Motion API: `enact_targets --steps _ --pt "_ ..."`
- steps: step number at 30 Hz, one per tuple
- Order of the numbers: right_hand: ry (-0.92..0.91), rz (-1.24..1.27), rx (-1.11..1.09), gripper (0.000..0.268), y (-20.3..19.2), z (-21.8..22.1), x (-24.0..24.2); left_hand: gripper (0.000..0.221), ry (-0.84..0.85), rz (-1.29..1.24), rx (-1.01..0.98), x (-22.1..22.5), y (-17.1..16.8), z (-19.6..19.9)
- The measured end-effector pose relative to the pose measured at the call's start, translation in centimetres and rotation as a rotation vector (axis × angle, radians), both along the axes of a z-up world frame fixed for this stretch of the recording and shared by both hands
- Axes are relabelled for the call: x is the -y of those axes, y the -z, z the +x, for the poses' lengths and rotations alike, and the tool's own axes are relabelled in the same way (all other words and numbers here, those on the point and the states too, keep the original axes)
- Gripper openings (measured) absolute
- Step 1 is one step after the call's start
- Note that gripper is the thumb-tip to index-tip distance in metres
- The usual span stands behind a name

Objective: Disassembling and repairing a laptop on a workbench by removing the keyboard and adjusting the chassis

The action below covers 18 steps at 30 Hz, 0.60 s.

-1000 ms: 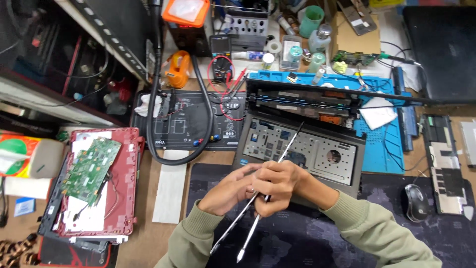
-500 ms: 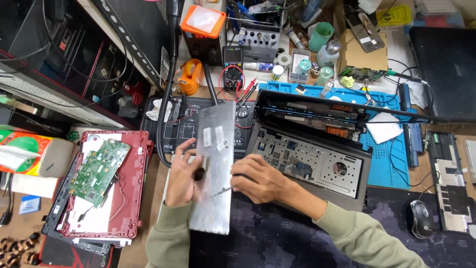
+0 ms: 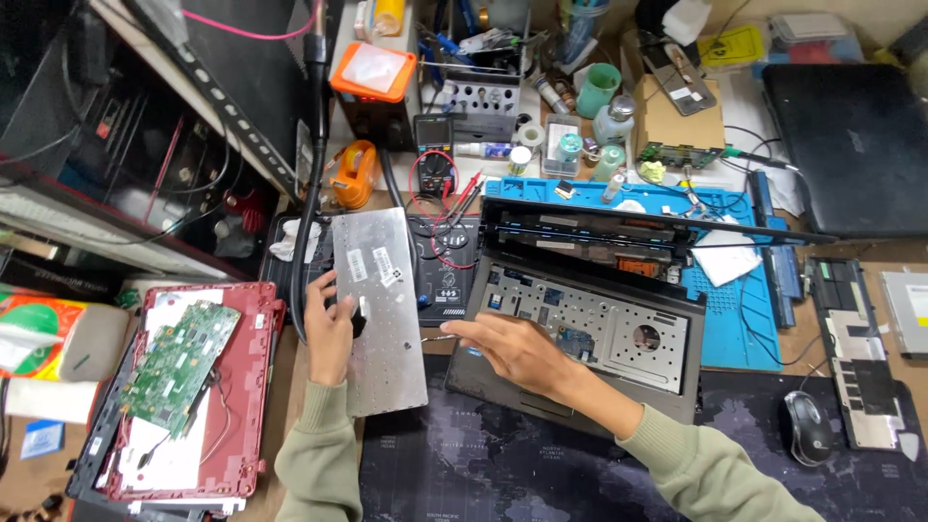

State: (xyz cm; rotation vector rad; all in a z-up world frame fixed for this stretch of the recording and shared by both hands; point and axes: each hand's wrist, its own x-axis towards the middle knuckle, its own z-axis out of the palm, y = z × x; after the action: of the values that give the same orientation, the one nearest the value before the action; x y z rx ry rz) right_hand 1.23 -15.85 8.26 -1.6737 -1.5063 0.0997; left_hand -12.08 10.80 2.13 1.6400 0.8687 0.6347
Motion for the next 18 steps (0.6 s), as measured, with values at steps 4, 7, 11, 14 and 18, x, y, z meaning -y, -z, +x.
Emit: enact_targets --steps 4,7,11,14,18 --pt "0.035 -0.034 -0.008 0.024 -1.9 0.0 0.4 0.042 0.031 0.077 -0.080 0.6 -0.9 0.1" --pt "0.058 -0.127 -0.039 0.023 -2.3 0.4 0.8 0.050 0.051 0.175 -0.104 -0.1 -0.2 0.3" --pt "0.112 -0.151 0.023 0.017 -4.0 1.1 1.8 0.046 0.050 0.303 -0.203 -1.5 0.8 0.7" --pt "0.237 -0.144 0.139 0.017 -3.9 2.2 3.3 0.041 0.028 0.425 -0.230 -1.1 0.6 0.9" --pt "0.436 -0.065 0.196 0.019 -6.1 5.2 5.9 0.033 0.049 0.564 -0.159 1.5 -2.1 1.8"
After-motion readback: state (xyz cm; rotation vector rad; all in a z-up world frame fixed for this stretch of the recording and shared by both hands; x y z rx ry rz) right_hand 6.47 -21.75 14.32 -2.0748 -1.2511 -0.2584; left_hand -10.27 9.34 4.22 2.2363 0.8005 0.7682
